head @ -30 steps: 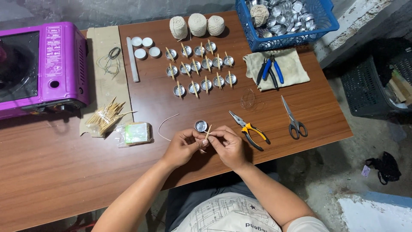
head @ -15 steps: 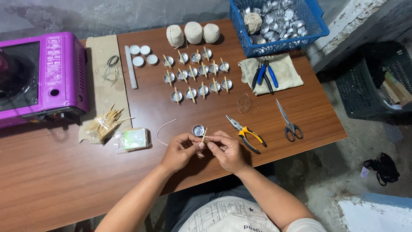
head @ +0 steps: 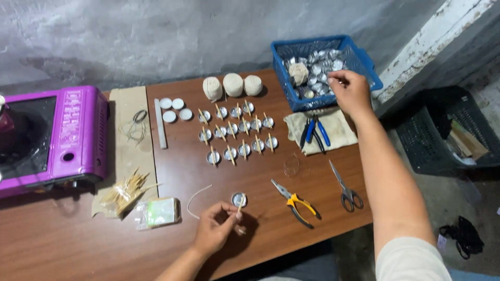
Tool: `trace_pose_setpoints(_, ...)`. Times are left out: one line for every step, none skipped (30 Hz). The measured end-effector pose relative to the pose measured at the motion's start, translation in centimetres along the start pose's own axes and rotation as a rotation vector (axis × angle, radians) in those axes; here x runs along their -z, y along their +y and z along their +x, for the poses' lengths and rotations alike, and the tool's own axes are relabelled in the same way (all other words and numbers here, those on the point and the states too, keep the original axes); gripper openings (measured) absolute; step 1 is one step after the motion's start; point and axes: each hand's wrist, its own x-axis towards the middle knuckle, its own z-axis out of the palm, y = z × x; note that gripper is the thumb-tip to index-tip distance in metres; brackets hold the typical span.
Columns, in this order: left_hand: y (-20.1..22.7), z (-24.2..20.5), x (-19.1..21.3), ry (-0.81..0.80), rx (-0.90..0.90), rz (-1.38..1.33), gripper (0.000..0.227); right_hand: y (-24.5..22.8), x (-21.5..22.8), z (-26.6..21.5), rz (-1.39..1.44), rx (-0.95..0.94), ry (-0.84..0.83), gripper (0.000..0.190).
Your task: Assembling candle wick holders by threading wicks through metal tabs, crimping them with pliers, and cutting them to size.
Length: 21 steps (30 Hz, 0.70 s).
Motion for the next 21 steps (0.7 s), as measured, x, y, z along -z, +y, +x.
trace_pose_setpoints(0.2, 0.0, -0.1, 0.0, -0.008, 0.001, 0.007, 1.3, -0.6, 2.0, 0.001, 0.007, 0.004, 0.021)
trace_pose_setpoints(0.5, 0.0, -0.3, -0.009, -0.014, 0.008, 0.006, 2.5, -1.2, 3.9, -0.163, -0.125, -0.111, 0.024)
trace_pose_setpoints(0.7, 0.0, -0.4, -0.018, -0.016, 0.016, 0.005, 3.8, -1.9, 5.9, -0.326, -0.261, -0.227, 0.026)
trace_pose_setpoints(0.4, 0.0, -0.3, -0.017, -0.021, 0.017, 0.005, 2.6, -2.1, 6.4, -0.325, -0.257, -0.224, 0.026)
trace_pose_setpoints(0.1, -0.1, -0.3, -0.001, 0.037, -0.008, 0.007, 1.4, -2.2, 6.8, -0.352, -0.381, -0.267, 0.025)
trace_pose_setpoints(-0.3, -0.1, -0.3, 0.015, 0.095, -0.033, 0.009, 0.3, -2.3, 7.2, -0.378, -0.506, -0.31, 0.026)
trace_pose_setpoints(0.1, 0.0, -0.4, 0.017, 0.094, -0.031, 0.009, 2.3, -3.4, 8.5, -0.376, -0.504, -0.311, 0.026)
trace_pose_setpoints(0.4, 0.1, -0.5, 0.004, 0.076, -0.015, 0.008, 4.3, -4.5, 10.0, -0.497, -0.487, -0.357, 0.024)
trace_pose_setpoints(0.8, 0.1, -0.5, -0.007, 0.06, 0.001, 0.007, 6.3, -5.7, 11.2, -0.617, -0.469, -0.404, 0.024)
trace_pose_setpoints(0.8, 0.1, -0.5, -0.003, 0.06, 0.004, 0.007, 6.4, -6.2, 11.7, -0.613, -0.467, -0.408, 0.024)
trace_pose_setpoints(0.8, 0.0, -0.5, 0.01, 0.087, -0.003, 0.008, 6.5, -6.7, 12.1, -0.667, -0.482, -0.41, 0.024)
trace_pose_setpoints(0.7, -0.1, -0.5, 0.023, 0.114, -0.01, 0.008, 6.5, -7.3, 12.6, -0.721, -0.496, -0.412, 0.026)
trace_pose_setpoints(0.9, 0.0, -0.5, 0.027, 0.115, -0.012, 0.008, 6.2, -7.6, 12.6, -0.721, -0.493, -0.415, 0.026)
trace_pose_setpoints(1.0, 0.0, -0.6, 0.031, 0.129, 0.005, 0.007, 5.8, -7.9, 12.7, -0.823, -0.494, -0.449, 0.024)
trace_pose_setpoints(1.1, 0.0, -0.7, 0.033, 0.144, 0.022, 0.006, 5.4, -8.1, 12.6, -0.924, -0.495, -0.482, 0.023)
trace_pose_setpoints(0.9, 0.0, -0.6, 0.037, 0.146, 0.021, 0.006, 5.2, -8.3, 12.5, -0.924, -0.492, -0.486, 0.023)
trace_pose_setpoints(0.6, 0.1, -0.6, 0.041, 0.129, 0.024, 0.006, 5.1, -8.5, 12.5, -0.91, -0.512, -0.502, 0.02)
trace_pose_setpoints(0.3, 0.1, -0.5, 0.046, 0.112, 0.028, 0.006, 4.8, -8.6, 12.5, -0.895, -0.531, -0.517, 0.02)
trace_pose_setpoints(0.2, 0.1, -0.5, 0.047, 0.111, 0.028, 0.006, 4.6, -8.5, 12.3, -0.895, -0.529, -0.516, 0.02)
trace_pose_setpoints(0.1, 0.1, -0.5, 0.058, 0.092, 0.041, 0.006, 4.4, -8.4, 12.1, -0.893, -0.522, -0.508, 0.017)
trace_pose_setpoints(-0.1, 0.1, -0.5, 0.067, 0.074, 0.054, 0.006, 4.2, -8.2, 11.7, -0.892, -0.517, -0.499, 0.016)
